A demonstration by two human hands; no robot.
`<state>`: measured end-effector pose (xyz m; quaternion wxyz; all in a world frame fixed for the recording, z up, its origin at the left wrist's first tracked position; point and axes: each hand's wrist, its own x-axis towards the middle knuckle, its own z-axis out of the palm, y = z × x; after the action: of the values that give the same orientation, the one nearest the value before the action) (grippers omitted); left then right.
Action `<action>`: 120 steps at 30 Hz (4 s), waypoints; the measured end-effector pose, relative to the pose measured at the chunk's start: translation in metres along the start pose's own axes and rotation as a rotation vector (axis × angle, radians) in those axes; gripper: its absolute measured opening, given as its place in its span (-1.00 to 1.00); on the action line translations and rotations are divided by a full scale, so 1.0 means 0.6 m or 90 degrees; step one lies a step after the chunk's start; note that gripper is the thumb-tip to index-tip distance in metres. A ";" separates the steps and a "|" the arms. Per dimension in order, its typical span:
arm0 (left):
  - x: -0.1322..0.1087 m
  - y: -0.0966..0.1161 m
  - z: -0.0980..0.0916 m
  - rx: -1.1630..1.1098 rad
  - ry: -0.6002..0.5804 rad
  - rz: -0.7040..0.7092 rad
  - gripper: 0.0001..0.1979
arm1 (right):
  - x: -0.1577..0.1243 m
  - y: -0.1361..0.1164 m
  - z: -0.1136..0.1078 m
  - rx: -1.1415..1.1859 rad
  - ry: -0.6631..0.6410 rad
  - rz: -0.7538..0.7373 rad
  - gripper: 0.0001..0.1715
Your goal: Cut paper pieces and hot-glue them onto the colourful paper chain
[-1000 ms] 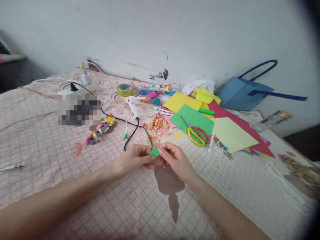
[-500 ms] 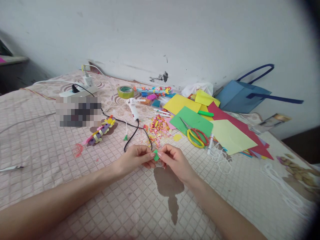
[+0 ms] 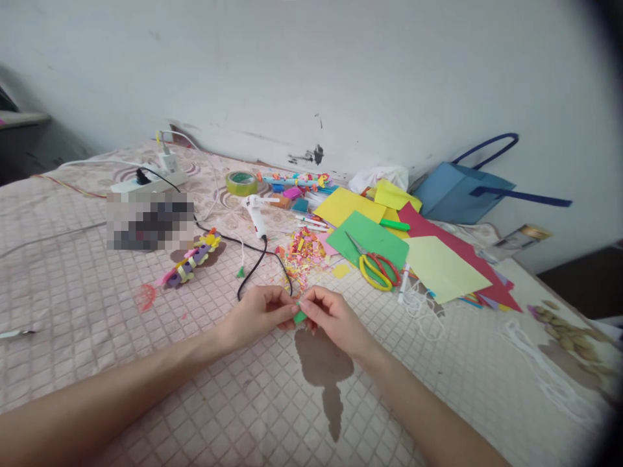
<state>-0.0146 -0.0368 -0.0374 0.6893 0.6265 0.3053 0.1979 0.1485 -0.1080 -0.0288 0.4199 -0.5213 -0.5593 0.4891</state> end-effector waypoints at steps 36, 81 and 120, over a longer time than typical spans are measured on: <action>0.001 0.015 -0.002 -0.256 0.043 -0.042 -0.67 | 0.014 -0.002 -0.013 0.090 0.199 -0.030 -0.69; 0.019 0.035 -0.052 -0.368 0.157 -0.075 -0.88 | -0.020 0.005 0.051 0.485 -0.118 0.122 -0.30; 0.019 0.058 -0.069 -0.424 0.211 -0.040 -0.91 | -0.030 0.018 0.073 0.610 -0.274 0.209 -0.16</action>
<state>-0.0300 0.0062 -0.0065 0.8025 0.3176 0.3507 0.3635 0.1093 -0.1310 -0.0459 0.4047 -0.2406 -0.2585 0.8435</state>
